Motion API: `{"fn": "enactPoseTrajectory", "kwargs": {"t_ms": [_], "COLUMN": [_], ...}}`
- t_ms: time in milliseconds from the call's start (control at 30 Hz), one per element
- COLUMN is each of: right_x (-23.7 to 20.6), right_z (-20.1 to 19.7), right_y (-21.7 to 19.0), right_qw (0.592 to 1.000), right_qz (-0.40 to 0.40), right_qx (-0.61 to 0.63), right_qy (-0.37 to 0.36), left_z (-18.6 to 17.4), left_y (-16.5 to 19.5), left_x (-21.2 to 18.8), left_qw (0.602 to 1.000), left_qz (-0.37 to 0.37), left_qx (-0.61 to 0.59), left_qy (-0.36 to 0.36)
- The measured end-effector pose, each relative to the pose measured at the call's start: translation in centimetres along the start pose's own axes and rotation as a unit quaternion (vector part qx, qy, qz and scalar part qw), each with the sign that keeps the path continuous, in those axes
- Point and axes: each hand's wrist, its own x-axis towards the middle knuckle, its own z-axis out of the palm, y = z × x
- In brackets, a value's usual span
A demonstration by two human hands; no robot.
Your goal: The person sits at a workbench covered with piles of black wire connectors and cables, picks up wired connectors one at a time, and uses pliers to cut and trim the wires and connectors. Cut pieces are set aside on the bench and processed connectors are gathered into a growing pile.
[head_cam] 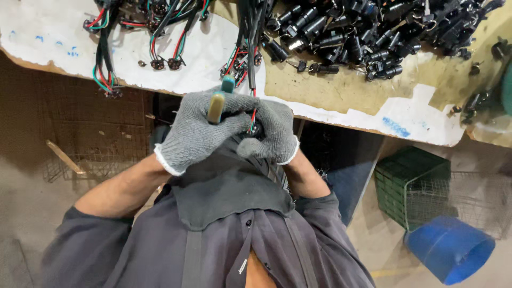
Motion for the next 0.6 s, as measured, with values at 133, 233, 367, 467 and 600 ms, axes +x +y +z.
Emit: {"fn": "enactPoseTrajectory", "kwargs": {"t_ms": [133, 233, 367, 467, 600], "right_x": [-0.7, -1.0, -0.4, 0.5, 1.1], "right_z": [0.5, 0.9, 1.5, 2.0, 2.3], "right_y": [0.7, 0.8, 0.0, -0.6, -1.3], "right_qw": [0.996, 0.992, 0.989, 0.963, 0.938], "right_qz": [0.085, 0.114, -0.029, -0.039, -0.051], "right_qx": [-0.012, -0.036, -0.143, -0.219, -0.25], "right_qy": [-0.031, -0.039, -0.036, -0.15, -0.233], "left_z": [-1.3, -3.4, -3.1, -1.0, 1.3], "left_y": [0.0, 0.0, -2.7, -6.0, -6.8], "left_x": [0.7, 0.0, -3.6, -5.8, -6.8], "left_qw": [0.992, 0.986, 0.945, 0.972, 0.9], "left_qz": [0.111, 0.157, 0.135, 0.09, 0.279], "left_qx": [0.041, 0.048, -0.237, -0.192, -0.092], "left_qy": [-0.034, 0.011, 0.181, -0.098, -0.321]}}
